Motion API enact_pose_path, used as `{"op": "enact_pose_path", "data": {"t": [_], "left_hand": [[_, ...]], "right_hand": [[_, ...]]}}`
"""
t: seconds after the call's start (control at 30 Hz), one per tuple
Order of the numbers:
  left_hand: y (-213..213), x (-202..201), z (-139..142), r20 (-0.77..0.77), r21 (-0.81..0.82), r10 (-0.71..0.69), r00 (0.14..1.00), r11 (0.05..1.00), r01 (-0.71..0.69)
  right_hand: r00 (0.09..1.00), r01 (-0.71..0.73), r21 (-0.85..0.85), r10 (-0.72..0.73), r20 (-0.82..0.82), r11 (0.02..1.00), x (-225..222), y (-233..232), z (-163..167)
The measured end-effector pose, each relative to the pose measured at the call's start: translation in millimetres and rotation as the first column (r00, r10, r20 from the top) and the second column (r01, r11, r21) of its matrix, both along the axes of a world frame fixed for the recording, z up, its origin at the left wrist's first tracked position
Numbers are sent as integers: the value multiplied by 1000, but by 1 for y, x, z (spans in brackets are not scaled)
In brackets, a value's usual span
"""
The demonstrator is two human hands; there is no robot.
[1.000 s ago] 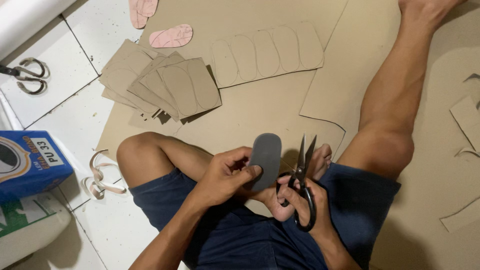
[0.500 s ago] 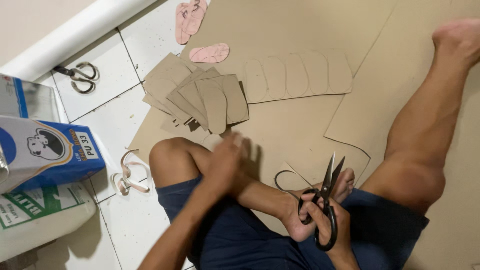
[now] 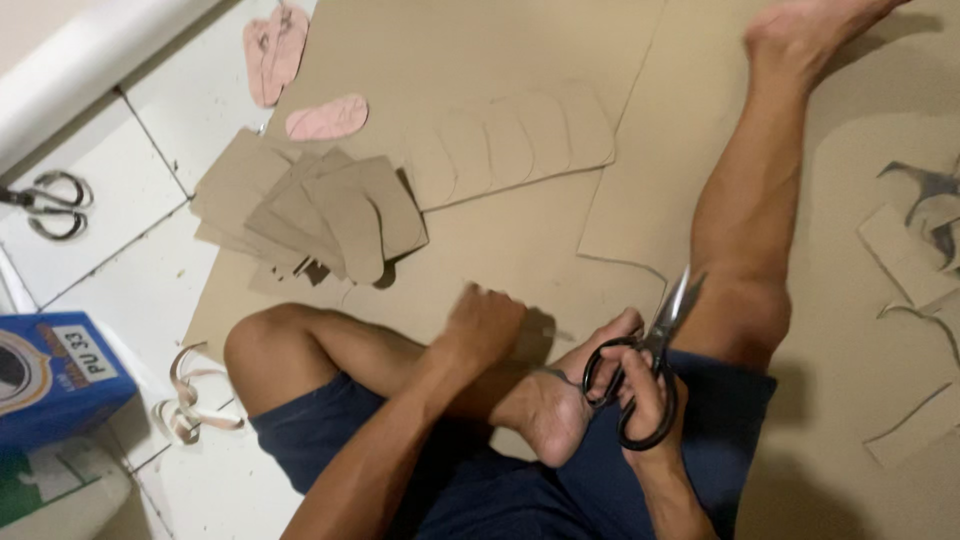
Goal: The person sits on the floor cutting cardboard sheets printed with sandal sole outlines into individual shoe patterns using scissors. They cut out one sole shape, stack the finished cutouts aside, and continue cutting additional soles from the remaining sheets.
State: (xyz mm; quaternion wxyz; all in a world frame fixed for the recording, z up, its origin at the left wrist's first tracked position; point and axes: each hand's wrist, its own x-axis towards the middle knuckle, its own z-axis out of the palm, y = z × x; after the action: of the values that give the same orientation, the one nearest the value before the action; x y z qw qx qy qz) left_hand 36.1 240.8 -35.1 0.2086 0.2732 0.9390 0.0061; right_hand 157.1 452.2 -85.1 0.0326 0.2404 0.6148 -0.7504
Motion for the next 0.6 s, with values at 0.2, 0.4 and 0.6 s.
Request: {"op": "enact_pose_path", "data": {"t": [0.2,0.4,0.6], "left_hand": [[135,-17,145,23,987,-23,999,161,-19],[154,-42,131,61,997,-41,997,-41,-63],[20,-104,29,379,767,731,567,94,-634]], "right_hand": [[952,257,-141,-275,-131,956,0,4,-40],[948,-31,518,190,-257,855,15,2,-3],[908,99,259,20,-418,961,1,-1,19]]}}
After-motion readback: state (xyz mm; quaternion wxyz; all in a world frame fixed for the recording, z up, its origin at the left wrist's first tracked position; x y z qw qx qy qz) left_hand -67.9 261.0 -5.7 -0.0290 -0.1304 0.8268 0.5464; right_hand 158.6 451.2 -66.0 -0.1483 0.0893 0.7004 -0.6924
